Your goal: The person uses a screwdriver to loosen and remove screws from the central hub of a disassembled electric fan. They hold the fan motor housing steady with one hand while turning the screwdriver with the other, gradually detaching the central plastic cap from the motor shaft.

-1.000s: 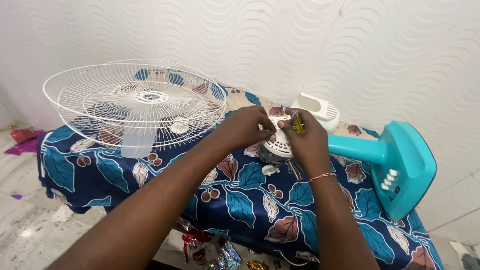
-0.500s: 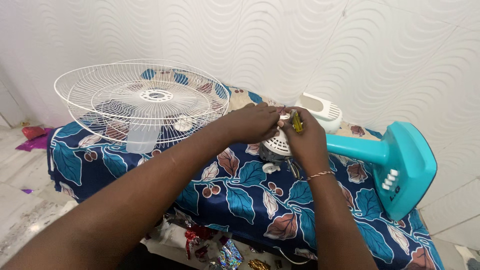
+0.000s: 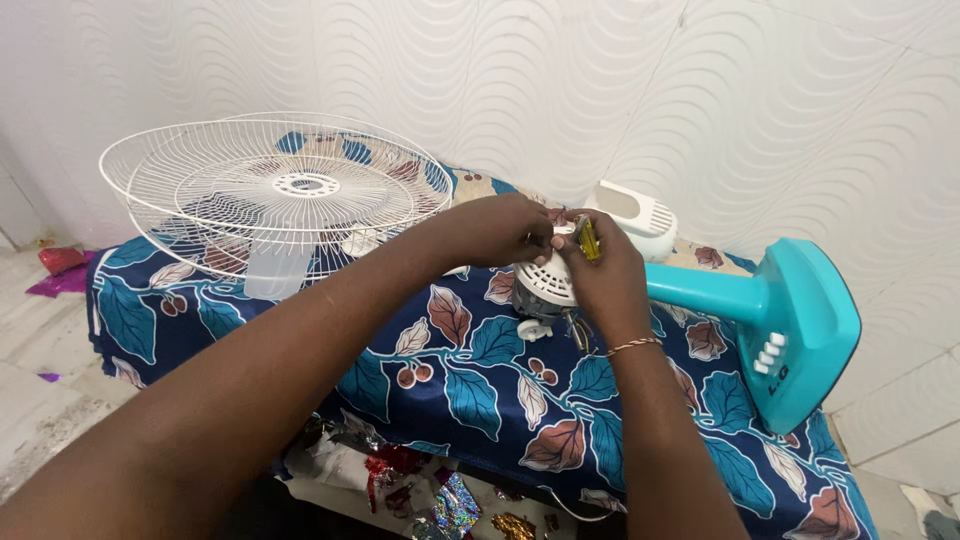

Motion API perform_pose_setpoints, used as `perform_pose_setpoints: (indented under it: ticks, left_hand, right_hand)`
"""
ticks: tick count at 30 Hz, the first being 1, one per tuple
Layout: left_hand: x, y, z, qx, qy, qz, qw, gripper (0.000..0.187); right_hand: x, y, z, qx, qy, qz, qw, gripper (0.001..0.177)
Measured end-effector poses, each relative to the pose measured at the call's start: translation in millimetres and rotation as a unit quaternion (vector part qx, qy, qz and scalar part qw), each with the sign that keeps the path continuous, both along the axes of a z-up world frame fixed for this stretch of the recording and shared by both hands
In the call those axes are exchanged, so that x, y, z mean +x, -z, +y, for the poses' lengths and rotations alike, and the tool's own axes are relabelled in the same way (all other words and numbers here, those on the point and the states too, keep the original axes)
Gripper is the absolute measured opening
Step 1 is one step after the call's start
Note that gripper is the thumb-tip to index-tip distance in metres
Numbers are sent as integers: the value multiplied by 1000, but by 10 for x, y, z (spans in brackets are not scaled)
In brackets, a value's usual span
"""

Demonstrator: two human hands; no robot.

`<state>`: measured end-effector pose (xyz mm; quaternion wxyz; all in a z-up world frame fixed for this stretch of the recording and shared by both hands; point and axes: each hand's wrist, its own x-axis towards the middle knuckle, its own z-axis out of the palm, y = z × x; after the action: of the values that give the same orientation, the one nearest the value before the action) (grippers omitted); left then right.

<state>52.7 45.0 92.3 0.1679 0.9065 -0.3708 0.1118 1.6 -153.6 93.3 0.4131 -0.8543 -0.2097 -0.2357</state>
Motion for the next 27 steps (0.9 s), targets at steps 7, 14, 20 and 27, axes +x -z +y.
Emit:
perform_pose_setpoints:
  ticks: [7, 14, 20, 27]
  left_hand:
    - [-106, 141, -69, 56, -2, -239, 969, 35]
    - [-303, -116, 17, -49, -3, 15, 999, 35]
    - [-243, -89, 62, -86, -9, 23, 996, 17]
    - [-113, 65, 41, -114, -38, 51, 991, 23]
  right_hand:
    - [-21, -12, 51, -6, -8, -14, 1000, 34]
    - [-48, -42, 61, -9, -9, 2, 1000, 32]
    - [-59, -58, 56, -14, 12, 37, 999, 35]
    - [-69, -65, 59, -27, 4, 19, 999, 35]
